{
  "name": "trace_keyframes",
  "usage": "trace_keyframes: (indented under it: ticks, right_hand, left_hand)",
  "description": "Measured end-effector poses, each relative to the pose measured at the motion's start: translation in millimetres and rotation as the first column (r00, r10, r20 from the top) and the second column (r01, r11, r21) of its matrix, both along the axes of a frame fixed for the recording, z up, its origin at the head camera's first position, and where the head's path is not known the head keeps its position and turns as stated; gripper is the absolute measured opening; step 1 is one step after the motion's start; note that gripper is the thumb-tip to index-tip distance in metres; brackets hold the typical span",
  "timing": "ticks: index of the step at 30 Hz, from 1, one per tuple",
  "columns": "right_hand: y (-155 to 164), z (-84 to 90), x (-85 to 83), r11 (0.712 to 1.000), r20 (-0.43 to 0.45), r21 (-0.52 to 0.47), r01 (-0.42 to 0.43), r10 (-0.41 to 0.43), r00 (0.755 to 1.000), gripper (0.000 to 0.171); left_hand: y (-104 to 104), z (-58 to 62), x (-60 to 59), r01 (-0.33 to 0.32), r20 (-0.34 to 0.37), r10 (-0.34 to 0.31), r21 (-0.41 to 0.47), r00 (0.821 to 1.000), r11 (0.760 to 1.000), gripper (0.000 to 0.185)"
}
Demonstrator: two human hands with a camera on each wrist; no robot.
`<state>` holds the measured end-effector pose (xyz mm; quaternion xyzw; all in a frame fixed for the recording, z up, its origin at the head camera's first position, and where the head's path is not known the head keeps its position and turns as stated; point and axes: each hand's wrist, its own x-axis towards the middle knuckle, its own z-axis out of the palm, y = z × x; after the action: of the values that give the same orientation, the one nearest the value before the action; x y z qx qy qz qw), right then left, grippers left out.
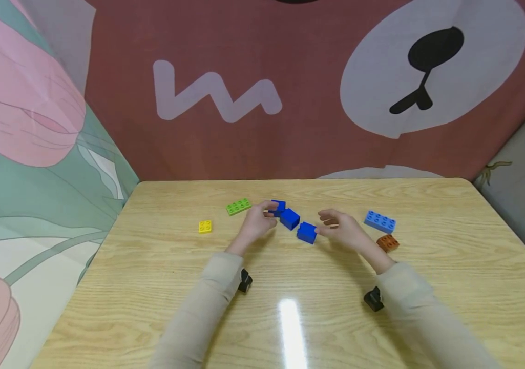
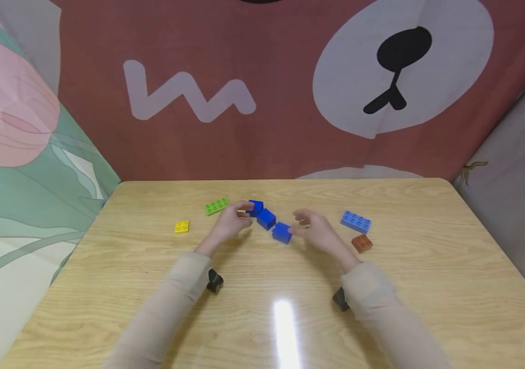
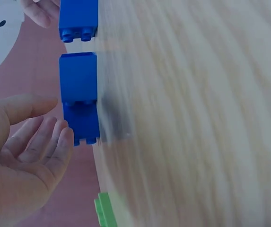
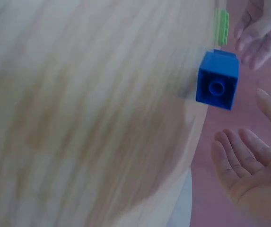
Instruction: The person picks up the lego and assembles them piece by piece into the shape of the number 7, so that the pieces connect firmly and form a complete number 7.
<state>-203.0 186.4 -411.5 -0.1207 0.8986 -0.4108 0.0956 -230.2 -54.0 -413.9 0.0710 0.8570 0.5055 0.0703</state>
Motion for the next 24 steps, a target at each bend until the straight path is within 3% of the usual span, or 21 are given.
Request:
trace_keyframes:
  ticks: [13, 17, 24]
  right_hand:
    - [-15.2, -5.7, -1.1, 0.999, 0.059, 0.015, -0.032, 0.031, 0.998, 0.052]
    - [-17.6, -6.6, -0.8, 0.998, 0.078, 0.034, -0.048, 0.045, 0.996, 0.049]
    - [-16.8, -6.6, -0.5, 0.997, 0.08, 0.048, -0.058, 0.054, 0.995, 0.042]
  left_hand:
    - [13.2, -3.8, -4.0, 0.054, 0.007, -0.054, -0.112, 0.999, 0.992, 0.052]
    - [15.2, -5.4, -3.8, 0.087, 0.018, -0.085, -0.123, 0.996, 0.989, 0.053]
    - [15.5, -7.7, -4.4, 0.135, -0.025, -0.139, -0.119, 0.99, 0.984, 0.052]
